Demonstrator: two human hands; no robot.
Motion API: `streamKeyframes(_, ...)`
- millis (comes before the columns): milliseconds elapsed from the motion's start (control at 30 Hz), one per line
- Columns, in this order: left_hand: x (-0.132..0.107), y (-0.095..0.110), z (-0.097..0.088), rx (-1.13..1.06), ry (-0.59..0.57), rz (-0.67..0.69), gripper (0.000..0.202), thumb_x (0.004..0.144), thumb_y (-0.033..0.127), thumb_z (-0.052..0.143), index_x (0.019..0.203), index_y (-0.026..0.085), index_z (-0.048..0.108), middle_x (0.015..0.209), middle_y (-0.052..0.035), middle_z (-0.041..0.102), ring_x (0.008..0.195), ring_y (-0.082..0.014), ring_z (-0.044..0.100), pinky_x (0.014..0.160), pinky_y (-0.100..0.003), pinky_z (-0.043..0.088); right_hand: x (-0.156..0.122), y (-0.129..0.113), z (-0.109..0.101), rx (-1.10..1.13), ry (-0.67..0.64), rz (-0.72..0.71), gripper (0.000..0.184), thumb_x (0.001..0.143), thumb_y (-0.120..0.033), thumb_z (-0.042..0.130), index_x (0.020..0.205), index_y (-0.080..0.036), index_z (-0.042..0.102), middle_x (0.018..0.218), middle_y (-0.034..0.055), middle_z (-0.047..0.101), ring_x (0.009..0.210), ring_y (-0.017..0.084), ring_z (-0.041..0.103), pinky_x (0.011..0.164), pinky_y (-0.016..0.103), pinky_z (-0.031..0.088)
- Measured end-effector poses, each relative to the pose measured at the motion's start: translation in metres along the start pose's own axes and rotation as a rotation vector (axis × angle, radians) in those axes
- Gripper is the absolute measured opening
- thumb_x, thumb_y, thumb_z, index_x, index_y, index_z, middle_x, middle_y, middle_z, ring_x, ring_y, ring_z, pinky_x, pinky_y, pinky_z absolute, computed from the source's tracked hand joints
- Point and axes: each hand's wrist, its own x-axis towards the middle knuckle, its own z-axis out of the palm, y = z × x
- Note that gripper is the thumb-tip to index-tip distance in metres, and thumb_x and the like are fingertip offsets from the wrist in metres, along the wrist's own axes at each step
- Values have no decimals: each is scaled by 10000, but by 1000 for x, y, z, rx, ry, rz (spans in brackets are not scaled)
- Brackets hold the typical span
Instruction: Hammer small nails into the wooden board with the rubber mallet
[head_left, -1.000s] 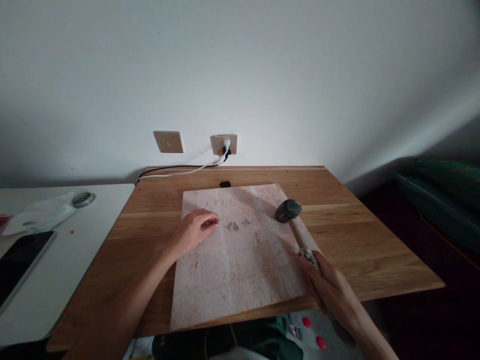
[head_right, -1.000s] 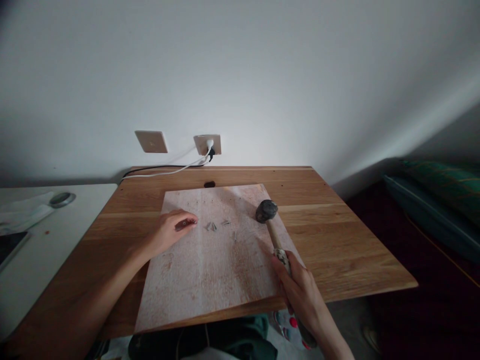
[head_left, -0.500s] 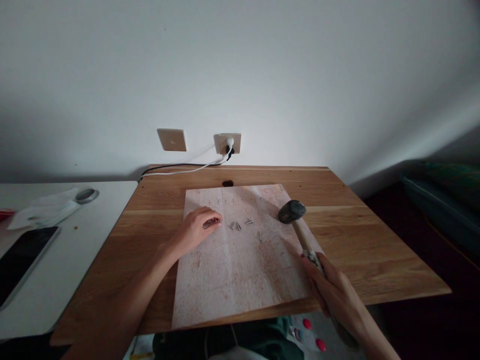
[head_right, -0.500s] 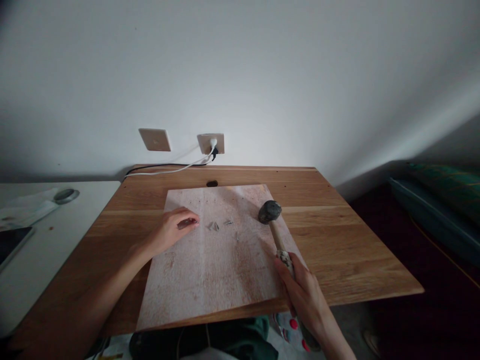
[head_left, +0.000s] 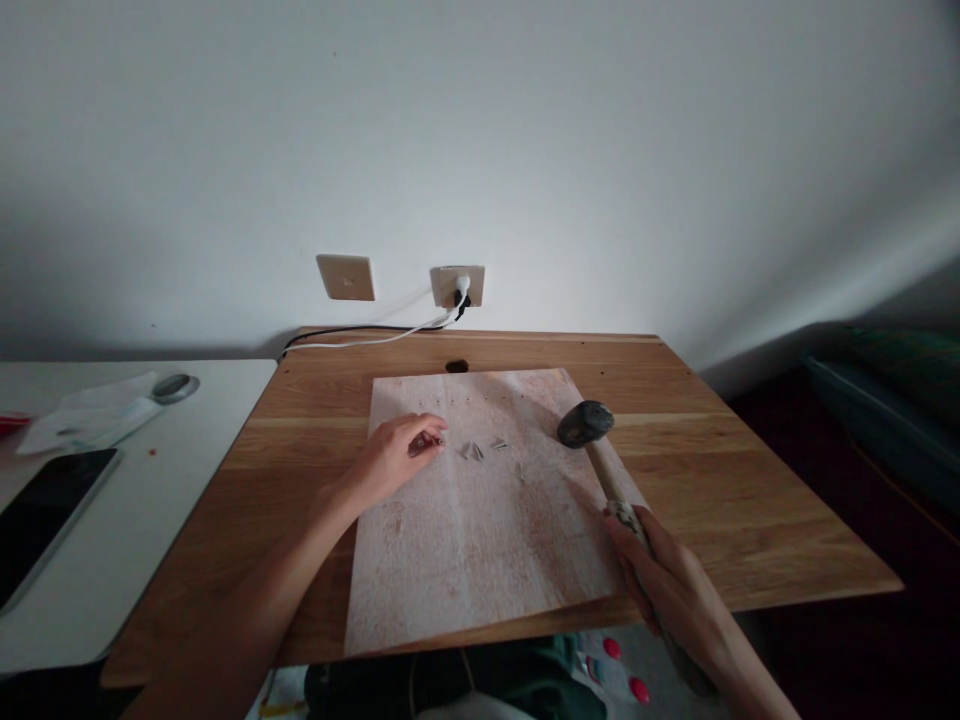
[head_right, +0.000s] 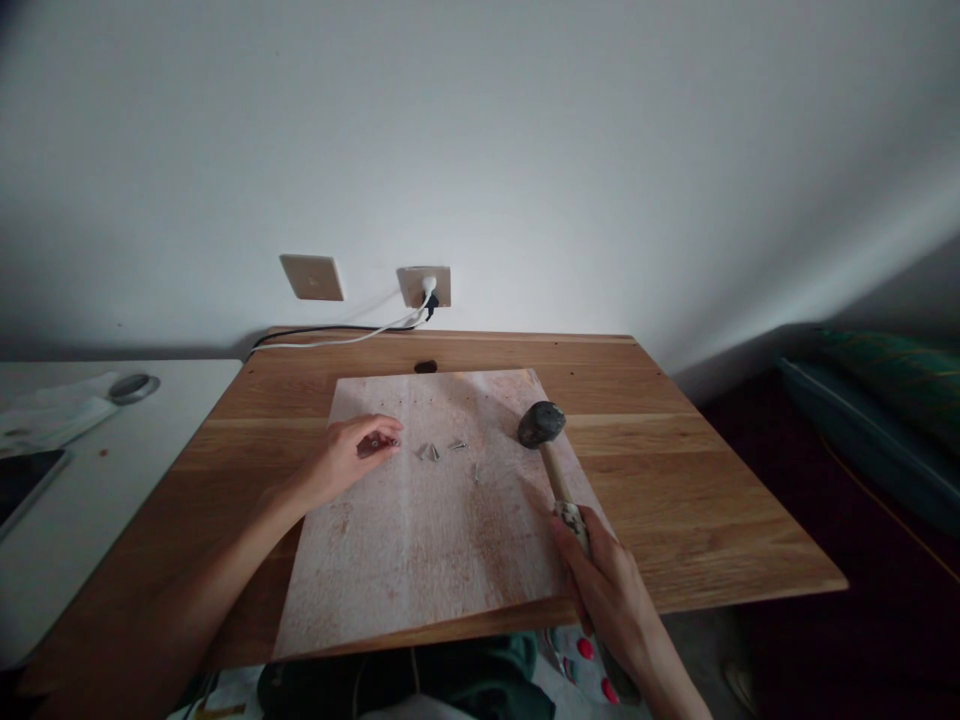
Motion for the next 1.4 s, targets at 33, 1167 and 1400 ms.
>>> streamKeyframes(33, 0, -1, 0, 1, -6, -2, 216, 921, 141, 734, 1125, 210, 717, 947, -20, 791, 837, -159, 743, 841, -314, 612, 0, 1, 0, 3, -6, -3, 461, 997, -723, 459, 903, -275, 517, 481, -98, 491, 390, 140, 473, 417, 263, 391)
streamKeyframes(1167, 3, 5, 1, 13, -25, -119, 349, 818, -51, 684, 1064, 194, 720, 938, -19, 799, 858, -180, 765, 776, -245, 553, -12, -78, 61, -100, -331, -275, 401, 1109, -549, 449, 1153, -206, 651, 719, -30, 615, 663, 179, 614, 634, 294, 434)
streamKeyframes(1400, 3, 5, 1, -7, -17, -112, 384, 819, -52, 699, 1121, 185, 727, 918, -16, 805, 810, -171, 760, 743, -241, 546, -11, -76, 61, -111, -317, -261, 406, 1102, -561, 464, 1172, -204, 645, 702, -40, 587, 648, 176, 597, 619, 292, 421)
